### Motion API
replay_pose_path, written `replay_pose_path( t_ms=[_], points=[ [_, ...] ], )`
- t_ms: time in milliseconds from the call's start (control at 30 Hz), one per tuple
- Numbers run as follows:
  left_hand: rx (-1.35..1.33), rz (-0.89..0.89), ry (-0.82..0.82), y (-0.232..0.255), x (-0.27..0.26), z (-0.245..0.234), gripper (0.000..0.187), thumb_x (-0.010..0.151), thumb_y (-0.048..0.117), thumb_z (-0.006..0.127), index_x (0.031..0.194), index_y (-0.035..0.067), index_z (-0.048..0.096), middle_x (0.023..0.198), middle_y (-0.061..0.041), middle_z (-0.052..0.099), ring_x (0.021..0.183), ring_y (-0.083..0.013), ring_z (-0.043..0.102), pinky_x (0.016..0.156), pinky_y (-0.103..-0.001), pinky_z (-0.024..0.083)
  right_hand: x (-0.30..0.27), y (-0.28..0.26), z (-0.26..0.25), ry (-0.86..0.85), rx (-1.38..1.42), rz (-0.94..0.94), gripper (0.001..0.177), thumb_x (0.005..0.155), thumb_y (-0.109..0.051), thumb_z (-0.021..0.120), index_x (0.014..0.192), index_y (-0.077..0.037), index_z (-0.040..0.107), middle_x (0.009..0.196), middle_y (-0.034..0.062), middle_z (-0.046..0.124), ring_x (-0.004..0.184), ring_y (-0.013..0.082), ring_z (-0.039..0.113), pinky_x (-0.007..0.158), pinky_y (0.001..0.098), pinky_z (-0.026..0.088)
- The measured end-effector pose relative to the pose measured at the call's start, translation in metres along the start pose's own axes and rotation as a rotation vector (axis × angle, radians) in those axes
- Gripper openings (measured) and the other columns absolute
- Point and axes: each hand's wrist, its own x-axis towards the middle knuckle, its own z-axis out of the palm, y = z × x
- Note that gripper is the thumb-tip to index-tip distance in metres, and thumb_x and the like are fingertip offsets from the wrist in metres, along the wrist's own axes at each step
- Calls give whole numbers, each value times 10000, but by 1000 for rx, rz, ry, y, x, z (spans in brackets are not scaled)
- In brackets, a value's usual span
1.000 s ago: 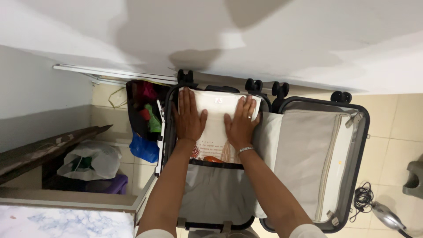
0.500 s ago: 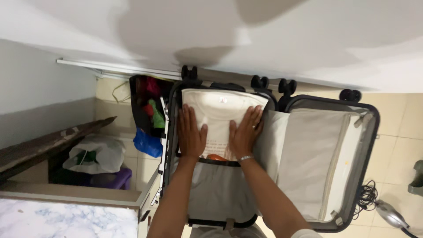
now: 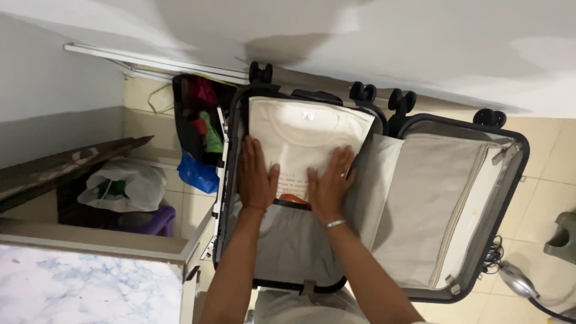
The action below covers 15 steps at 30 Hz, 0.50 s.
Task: The person folds a white t-shirt and a black t-shirt on a small table. They then place the folded white t-shirt into an open suitcase on the floor. The person continues to fold the black t-shirt on the table.
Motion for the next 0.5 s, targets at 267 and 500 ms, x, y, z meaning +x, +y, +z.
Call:
replay_pose_path(
  t_ms=[267,500],
  points=[
    [13,49,28,-9,7,4,828,974,344,548,1619,-12,169,1694,-242,152,1547,-436,204,1250,-510,211,0,-1,5,26,-20,-35,941,961,-374,618,1619,36,84,1703,274,82,1579,439,95,1237,607,118],
    [53,33,31,-5,1,-1,797,1015,347,549,1614,-29,179,1696,-235,135,1552,-416,191,1246,-500,217,3,0,-7,-88,-70,-41,911,997,-402,599,1602,32,73,1688,267,63,1566,427,65,1182,633,126]
  ],
)
